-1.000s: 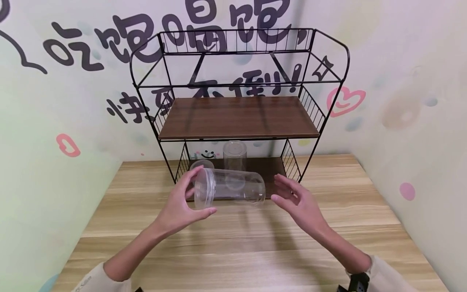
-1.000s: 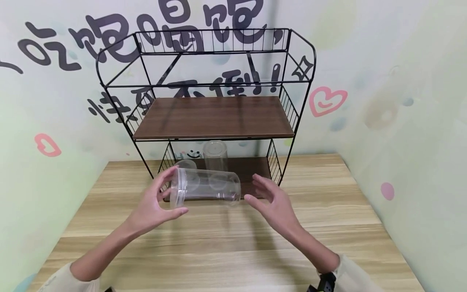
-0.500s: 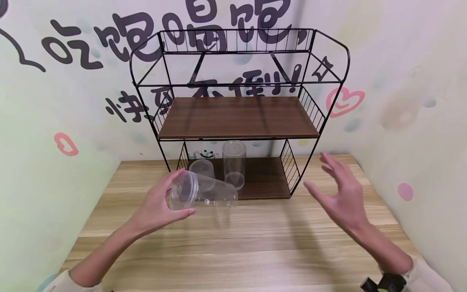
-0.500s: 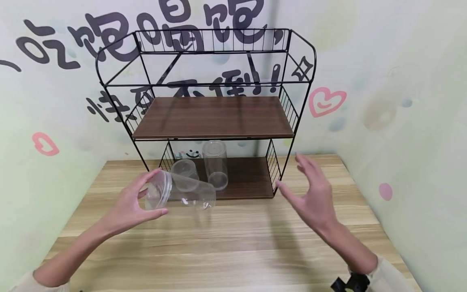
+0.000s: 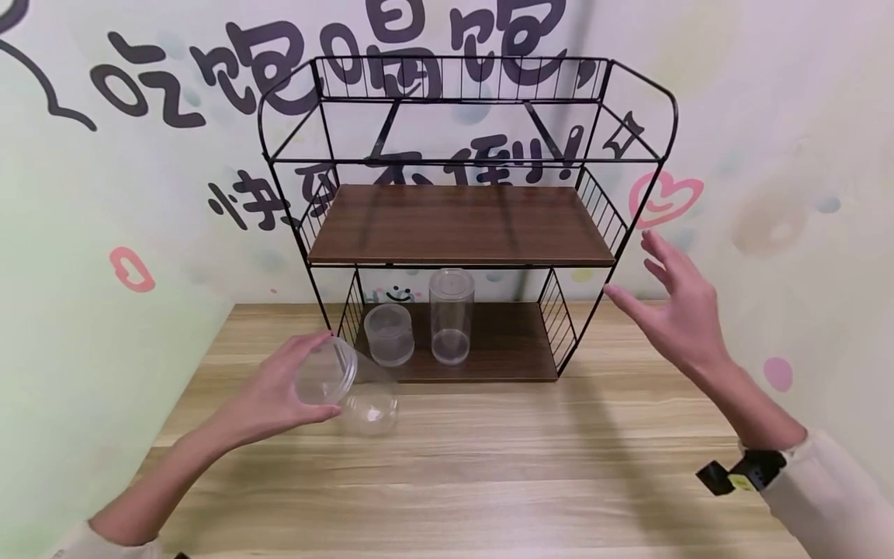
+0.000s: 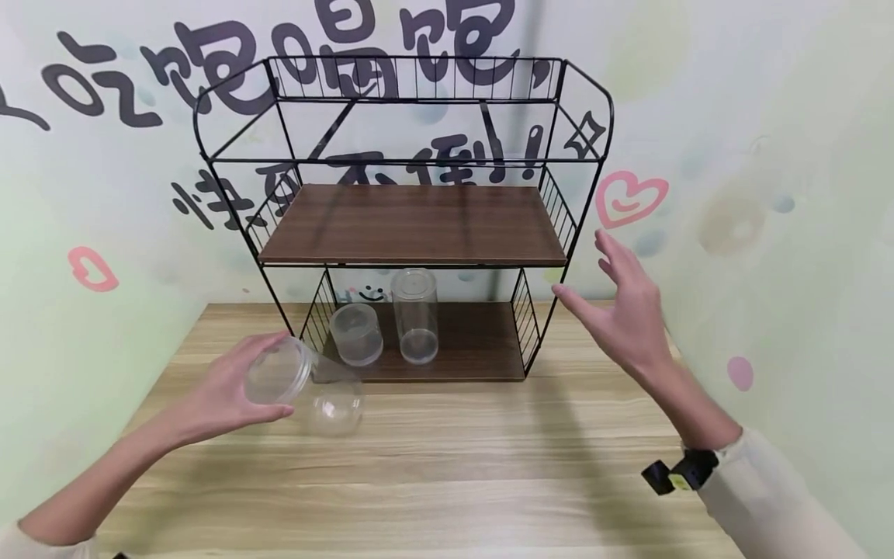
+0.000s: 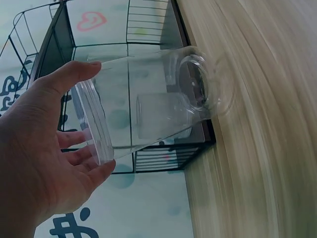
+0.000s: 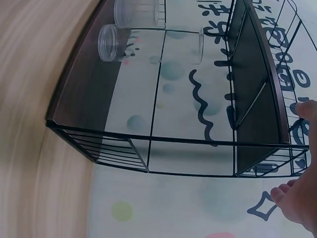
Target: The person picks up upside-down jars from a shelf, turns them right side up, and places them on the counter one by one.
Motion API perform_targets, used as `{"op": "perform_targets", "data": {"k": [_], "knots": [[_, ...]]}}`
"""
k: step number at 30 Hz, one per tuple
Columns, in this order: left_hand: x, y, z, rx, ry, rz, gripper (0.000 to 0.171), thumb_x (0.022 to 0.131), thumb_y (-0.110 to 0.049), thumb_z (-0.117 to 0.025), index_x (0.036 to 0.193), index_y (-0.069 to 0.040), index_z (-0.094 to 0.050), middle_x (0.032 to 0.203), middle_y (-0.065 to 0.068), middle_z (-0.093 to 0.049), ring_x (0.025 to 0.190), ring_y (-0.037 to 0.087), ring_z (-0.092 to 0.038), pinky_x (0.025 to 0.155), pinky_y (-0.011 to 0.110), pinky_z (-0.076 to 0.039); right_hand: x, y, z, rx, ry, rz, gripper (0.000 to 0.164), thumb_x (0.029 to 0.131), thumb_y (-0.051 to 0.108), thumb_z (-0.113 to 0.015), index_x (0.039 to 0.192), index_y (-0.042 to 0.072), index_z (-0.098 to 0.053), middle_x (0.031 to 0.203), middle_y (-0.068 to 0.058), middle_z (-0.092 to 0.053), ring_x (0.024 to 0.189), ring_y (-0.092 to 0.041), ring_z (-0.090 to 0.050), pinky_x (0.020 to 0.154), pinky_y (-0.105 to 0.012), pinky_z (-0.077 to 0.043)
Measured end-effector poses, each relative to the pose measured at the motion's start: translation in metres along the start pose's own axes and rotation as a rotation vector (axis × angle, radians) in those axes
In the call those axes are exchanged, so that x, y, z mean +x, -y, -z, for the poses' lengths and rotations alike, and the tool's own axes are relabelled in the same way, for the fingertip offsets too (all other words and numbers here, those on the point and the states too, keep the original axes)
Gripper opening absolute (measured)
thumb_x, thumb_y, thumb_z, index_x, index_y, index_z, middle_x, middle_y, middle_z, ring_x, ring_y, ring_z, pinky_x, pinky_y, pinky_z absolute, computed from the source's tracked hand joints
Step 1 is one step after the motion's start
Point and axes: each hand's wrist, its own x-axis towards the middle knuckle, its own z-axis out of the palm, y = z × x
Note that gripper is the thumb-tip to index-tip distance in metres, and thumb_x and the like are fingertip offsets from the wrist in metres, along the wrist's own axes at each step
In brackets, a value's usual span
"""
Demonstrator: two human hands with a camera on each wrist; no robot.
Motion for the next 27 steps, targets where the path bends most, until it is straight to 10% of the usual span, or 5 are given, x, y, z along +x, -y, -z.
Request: {"op": "perform_targets", "data": {"k": [10,27], "knots": [[-0.009,0.013,0.013,0.068,0.020,0.016,0.107,0.072,-0.037,-0.096,0.154,0.007,-0.043,0.151,0.031,-0.051,0.137,0.053,-0.049,0.109,0.074,-0.044,0.033,-0.003,-0.009,0.071,0.111,-0.153,0.088,0.085,0.009,-0.090,0.160,0.009,-0.046,0.161,-0.014,-0.050,0.143,-0.035,-0.054,0.113,-0.024,-0.048],[-0.003,0.030,0.026,0.152,0.074,0.031,0.105,0.073,-0.038,-0.096,0.152,0.009,-0.045,0.145,0.035,-0.052,0.133,0.054,-0.050,0.106,0.072,-0.048,0.049,-0.006,-0.020,0.205,0.182,-0.155,0.093,0.087,0.009,-0.088,0.164,0.004,-0.036,0.163,-0.019,-0.045,0.151,-0.030,-0.045,0.117,-0.024,-0.042]]}}
